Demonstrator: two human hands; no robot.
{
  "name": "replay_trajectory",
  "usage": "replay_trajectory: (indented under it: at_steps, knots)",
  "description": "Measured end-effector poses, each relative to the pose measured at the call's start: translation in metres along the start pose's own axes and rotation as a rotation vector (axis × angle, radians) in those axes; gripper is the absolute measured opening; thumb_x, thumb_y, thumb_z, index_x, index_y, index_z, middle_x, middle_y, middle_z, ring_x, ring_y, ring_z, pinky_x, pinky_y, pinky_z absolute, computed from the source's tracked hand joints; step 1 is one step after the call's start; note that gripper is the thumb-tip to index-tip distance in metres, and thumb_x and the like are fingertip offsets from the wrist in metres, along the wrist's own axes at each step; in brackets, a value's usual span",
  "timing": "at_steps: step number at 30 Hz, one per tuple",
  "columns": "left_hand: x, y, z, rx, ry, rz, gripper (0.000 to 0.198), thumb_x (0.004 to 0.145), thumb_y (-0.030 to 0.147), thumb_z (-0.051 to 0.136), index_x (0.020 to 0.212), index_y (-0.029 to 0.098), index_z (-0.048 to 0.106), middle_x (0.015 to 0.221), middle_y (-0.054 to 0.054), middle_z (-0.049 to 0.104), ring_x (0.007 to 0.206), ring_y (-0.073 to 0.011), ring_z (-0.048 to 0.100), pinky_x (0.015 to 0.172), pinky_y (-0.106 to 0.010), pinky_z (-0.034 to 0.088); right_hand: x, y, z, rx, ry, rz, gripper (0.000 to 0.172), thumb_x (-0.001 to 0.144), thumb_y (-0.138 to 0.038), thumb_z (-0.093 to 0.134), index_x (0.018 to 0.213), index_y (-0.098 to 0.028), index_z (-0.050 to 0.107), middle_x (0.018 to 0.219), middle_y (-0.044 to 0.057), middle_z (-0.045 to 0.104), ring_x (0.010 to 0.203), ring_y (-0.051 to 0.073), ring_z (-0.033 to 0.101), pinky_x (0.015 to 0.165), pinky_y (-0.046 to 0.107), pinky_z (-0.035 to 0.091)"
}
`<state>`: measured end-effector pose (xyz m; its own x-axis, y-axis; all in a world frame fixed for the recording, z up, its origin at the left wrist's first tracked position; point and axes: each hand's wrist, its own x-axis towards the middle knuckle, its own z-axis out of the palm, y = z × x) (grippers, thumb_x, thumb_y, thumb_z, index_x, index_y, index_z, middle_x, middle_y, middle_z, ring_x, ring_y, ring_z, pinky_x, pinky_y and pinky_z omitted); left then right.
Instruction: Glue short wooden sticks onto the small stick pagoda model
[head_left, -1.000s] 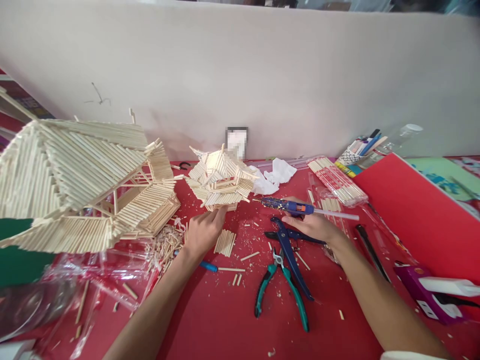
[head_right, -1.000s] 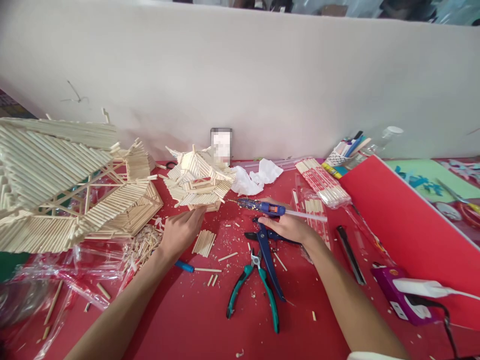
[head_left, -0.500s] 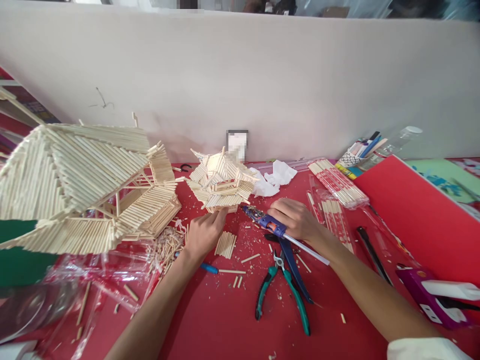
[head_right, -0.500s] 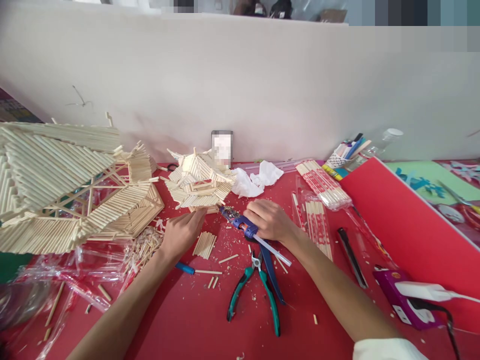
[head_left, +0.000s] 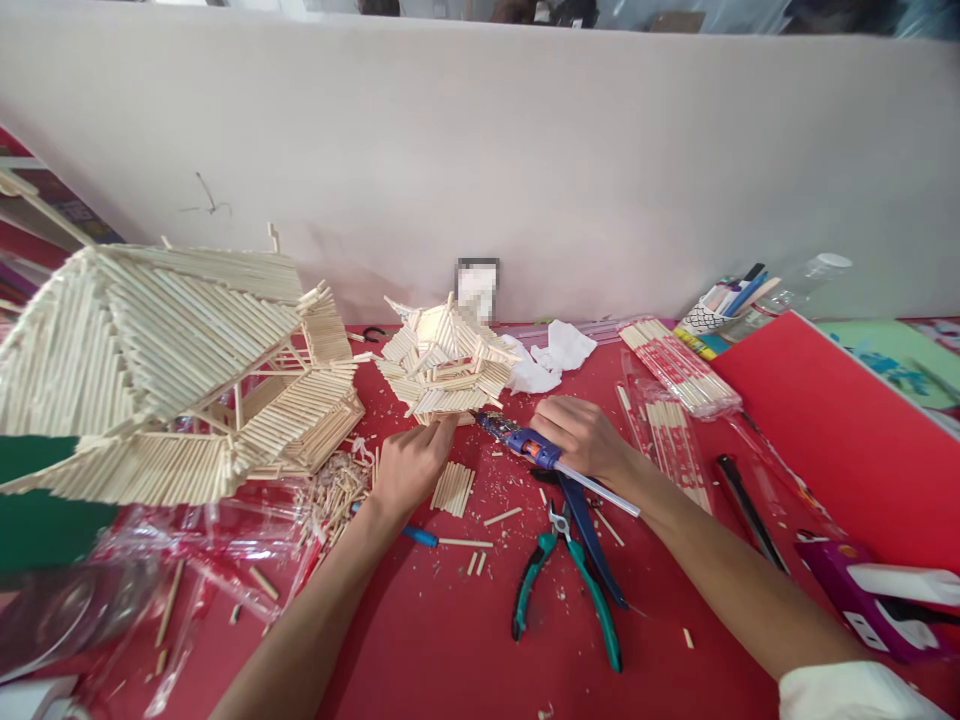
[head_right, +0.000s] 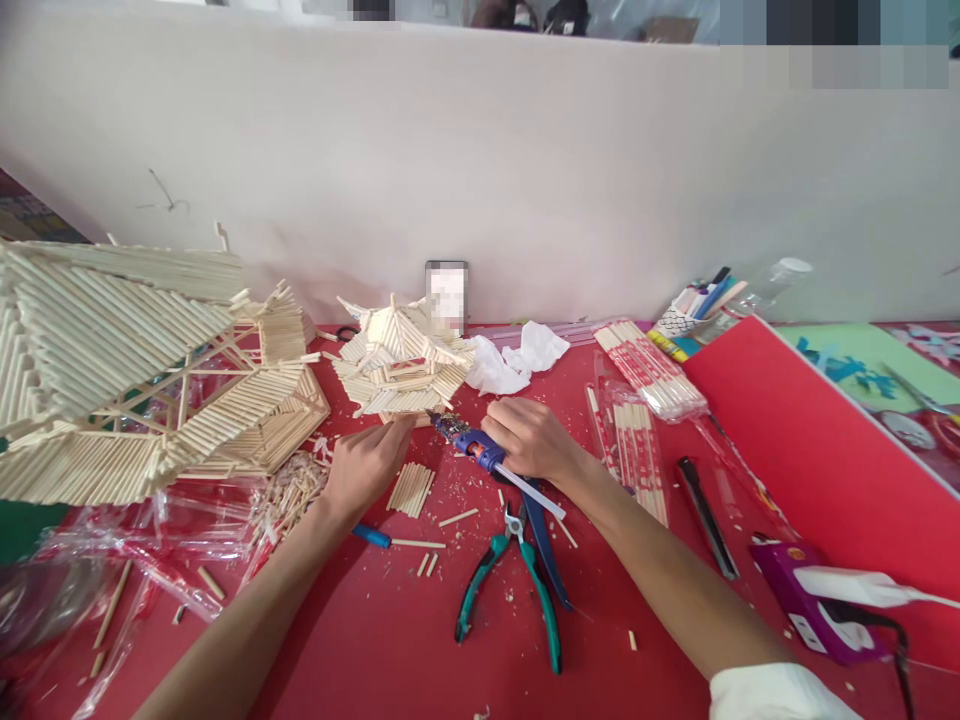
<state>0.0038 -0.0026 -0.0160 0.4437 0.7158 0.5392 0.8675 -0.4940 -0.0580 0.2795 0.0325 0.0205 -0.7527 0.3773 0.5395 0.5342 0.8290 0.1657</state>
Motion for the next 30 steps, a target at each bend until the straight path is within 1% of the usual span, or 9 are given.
replay_trajectory:
  at_steps: [3,8,14,17,19,23,26,30]
  knots:
    - [0.0,-0.0001,0.0002,-0.003,-0.002,0.002,0.033,0.087,0.002,0.05,0.111,0.019,0.065,0.062,0.0,0.064,0.053,-0.0138,0.059,0.048,-0.026,0.027,-0.0005,0.0001,0.0004,0.031,-0.027,0.018,0.02,0.091,-0.011,0.046,0.076,-0.022,0.053,0.073,0.003,0.054,0.067,0.018,0.049,0.062,0.031,0.039]
    - [0.0002,0.0,0.0005,0.0,-0.009,-0.01,0.033,0.088,0.003,0.05,0.113,0.019,0.065,0.064,-0.001,0.066,0.055,-0.0146,0.06,0.048,-0.027,0.029,-0.0001,-0.0005,0.0016,0.026,-0.004,0.017,0.02,0.09,-0.011,0.047,0.075,-0.022,0.053,0.073,0.002,0.052,0.065,0.017,0.048,0.061,0.031,0.038]
    - [-0.0006,-0.0004,0.0018,-0.014,-0.043,-0.035,0.032,0.088,0.005,0.051,0.113,0.02,0.065,0.065,-0.001,0.066,0.057,-0.0151,0.062,0.048,-0.027,0.031,0.001,-0.0003,0.0034,0.066,-0.022,0.044,0.022,0.093,-0.014,0.047,0.073,-0.021,0.052,0.073,0.002,0.052,0.066,0.017,0.048,0.062,0.03,0.037]
    - [-0.0009,-0.0005,0.0022,-0.002,-0.033,-0.027,0.031,0.088,0.005,0.052,0.113,0.019,0.065,0.065,-0.001,0.066,0.057,-0.0152,0.062,0.048,-0.027,0.03,0.0011,-0.0003,0.003,0.063,-0.049,0.055,0.023,0.096,-0.018,0.047,0.074,-0.021,0.054,0.074,0.003,0.053,0.067,0.017,0.049,0.063,0.03,0.039]
    - [-0.001,-0.0006,0.0023,0.013,-0.021,-0.019,0.031,0.088,0.005,0.052,0.113,0.019,0.065,0.065,-0.001,0.066,0.056,-0.0151,0.061,0.049,-0.027,0.029,0.0005,-0.0003,0.0022,0.073,-0.065,0.069,0.022,0.097,-0.025,0.049,0.077,-0.021,0.056,0.075,0.004,0.055,0.068,0.018,0.051,0.063,0.03,0.041]
    - [-0.0013,-0.0008,0.0025,-0.001,-0.017,-0.019,0.034,0.087,0.003,0.051,0.114,0.019,0.065,0.065,-0.001,0.066,0.055,-0.0149,0.06,0.049,-0.027,0.029,-0.0021,0.0002,0.001,0.204,-0.086,0.133,0.023,0.097,-0.038,0.054,0.083,-0.02,0.06,0.079,0.005,0.058,0.07,0.018,0.054,0.062,0.029,0.043]
    - [-0.0015,-0.0008,0.0025,-0.023,-0.028,-0.033,0.034,0.087,0.004,0.05,0.113,0.019,0.065,0.066,-0.002,0.067,0.057,-0.0152,0.061,0.049,-0.026,0.03,-0.0036,0.0007,0.0008,0.318,-0.092,0.212,0.024,0.098,-0.041,0.052,0.088,-0.021,0.061,0.082,0.004,0.06,0.072,0.018,0.056,0.065,0.029,0.045]
    - [-0.0013,-0.0003,0.0015,-0.014,-0.012,-0.014,0.034,0.087,0.003,0.051,0.113,0.019,0.065,0.066,-0.001,0.066,0.055,-0.015,0.06,0.049,-0.027,0.029,-0.0028,-0.0002,0.0006,0.377,-0.117,0.251,0.026,0.099,-0.044,0.053,0.09,-0.02,0.062,0.086,0.005,0.062,0.074,0.017,0.058,0.066,0.028,0.046]
